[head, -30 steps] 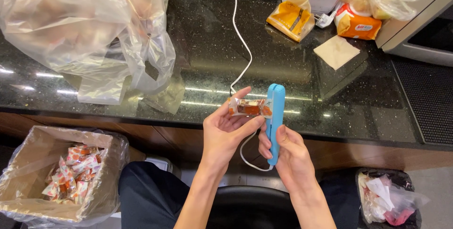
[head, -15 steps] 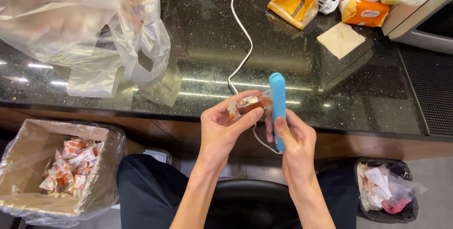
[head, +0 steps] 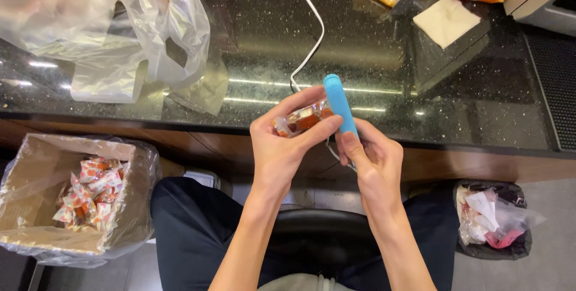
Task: Sealing small plastic packets using a handheld heat sealer
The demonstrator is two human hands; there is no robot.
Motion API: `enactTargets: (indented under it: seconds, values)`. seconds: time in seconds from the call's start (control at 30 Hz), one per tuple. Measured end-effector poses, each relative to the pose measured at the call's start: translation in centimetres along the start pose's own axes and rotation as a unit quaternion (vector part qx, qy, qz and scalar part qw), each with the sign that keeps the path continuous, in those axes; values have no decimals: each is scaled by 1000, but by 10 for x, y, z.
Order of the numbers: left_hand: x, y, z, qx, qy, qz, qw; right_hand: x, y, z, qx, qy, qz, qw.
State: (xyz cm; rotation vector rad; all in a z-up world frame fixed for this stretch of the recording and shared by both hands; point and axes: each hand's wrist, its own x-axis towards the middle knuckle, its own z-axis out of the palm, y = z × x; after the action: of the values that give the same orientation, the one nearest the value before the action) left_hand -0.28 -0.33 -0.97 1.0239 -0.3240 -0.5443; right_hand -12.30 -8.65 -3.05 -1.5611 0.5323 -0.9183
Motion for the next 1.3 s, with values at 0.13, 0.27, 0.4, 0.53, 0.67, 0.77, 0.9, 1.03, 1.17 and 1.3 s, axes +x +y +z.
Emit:
enactTargets:
  seconds: [0.13, 0.27, 0.4, 0.53, 0.67, 0.77, 0.9, 1.03, 1.17, 1.3]
  values:
    - [3, -4, -5, -33, 31, -8, 999, -1, -1, 2, -17, -12, -18, 1000]
    - [6, -13, -14, -37, 34, -10, 999, -1, -2, 2, -11, -33, -15, 999]
    - [5, -11, -12, -38, 50, -8, 998, -1, -4, 4, 2, -47, -4, 999]
    - [5, -14, -13, -41, 94, -13, 995, -3, -11, 8, -3, -60, 21, 998]
    - [7, -15, -15, -36, 110, -22, 993, -3, -8, 11, 10, -62, 33, 998]
    - [8, -15, -15, -33, 113, -23, 993, -3, 3, 6, 22, -72, 40, 996]
    - [8, -14, -12, -41, 81, -24, 996, -3, 9, -3, 28, -51, 50, 997]
    - [-1, 1, -1, -28, 27, 0, 999, 0, 7, -7, 74, -20, 99, 992]
    - [2, -3, -1, -38, 10, 12, 999, 1, 6, -8, 121, -4, 146, 982]
    - [1, -5, -1, -39, 13, 21, 999, 1, 3, -9, 128, -4, 175, 976]
